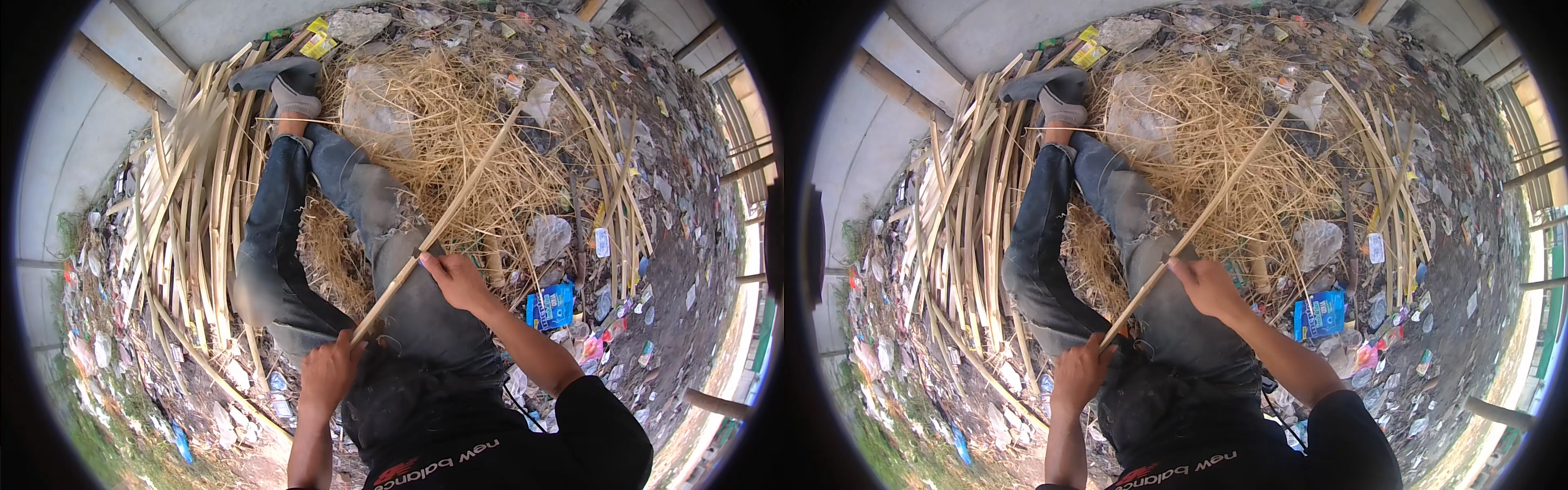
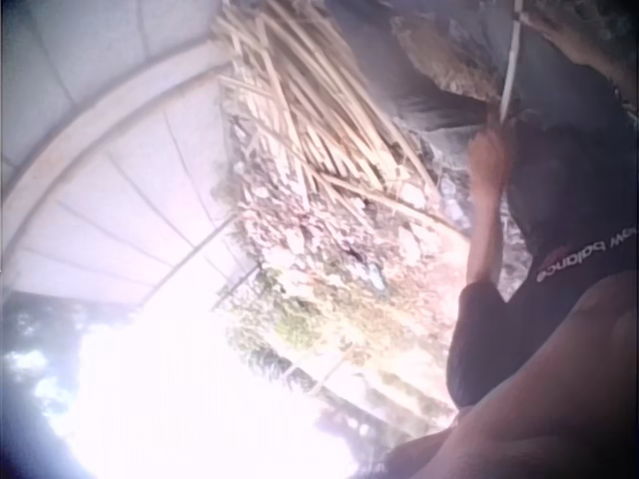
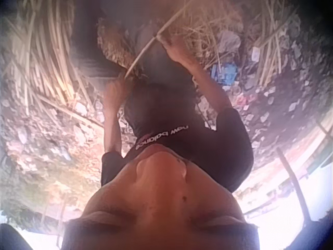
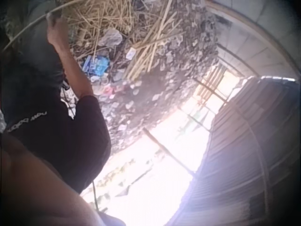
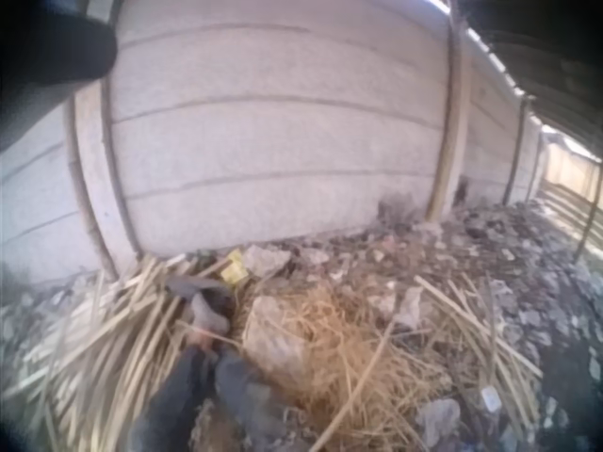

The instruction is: The person sits on a pile of straw and debris, holding a long bamboo strip on their lap. They use a knife to shave thin strips off the bamboo, repeatedly scraping the blade along the length of the material to smooth or thin it.

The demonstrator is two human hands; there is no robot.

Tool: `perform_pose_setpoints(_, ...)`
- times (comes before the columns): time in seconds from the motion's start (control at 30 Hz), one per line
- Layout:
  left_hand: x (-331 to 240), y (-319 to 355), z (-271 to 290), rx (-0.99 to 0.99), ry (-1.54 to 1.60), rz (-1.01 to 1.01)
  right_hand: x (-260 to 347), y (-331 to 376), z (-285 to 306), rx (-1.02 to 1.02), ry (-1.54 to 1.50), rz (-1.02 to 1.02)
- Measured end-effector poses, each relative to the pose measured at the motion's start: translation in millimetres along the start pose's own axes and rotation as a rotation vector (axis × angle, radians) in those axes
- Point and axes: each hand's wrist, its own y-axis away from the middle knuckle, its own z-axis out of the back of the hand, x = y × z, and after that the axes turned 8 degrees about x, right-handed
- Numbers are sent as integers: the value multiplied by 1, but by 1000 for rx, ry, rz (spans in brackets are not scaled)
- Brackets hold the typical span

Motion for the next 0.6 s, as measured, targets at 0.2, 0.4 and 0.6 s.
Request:
perform_pose_setpoints(0.2, -2, -12, -18, -103, -31, -47, -18, 1, -8, -147, 51, 162)
perform_pose_setpoints(0.4, -4, -18, -11, -88, -14, -56, -32, -12, 7, 171, -317, -42)
perform_pose_setpoints(0.6, -7, -24, -17, -132, 51, -79, -31, -15, 14, 247, -534, -192)
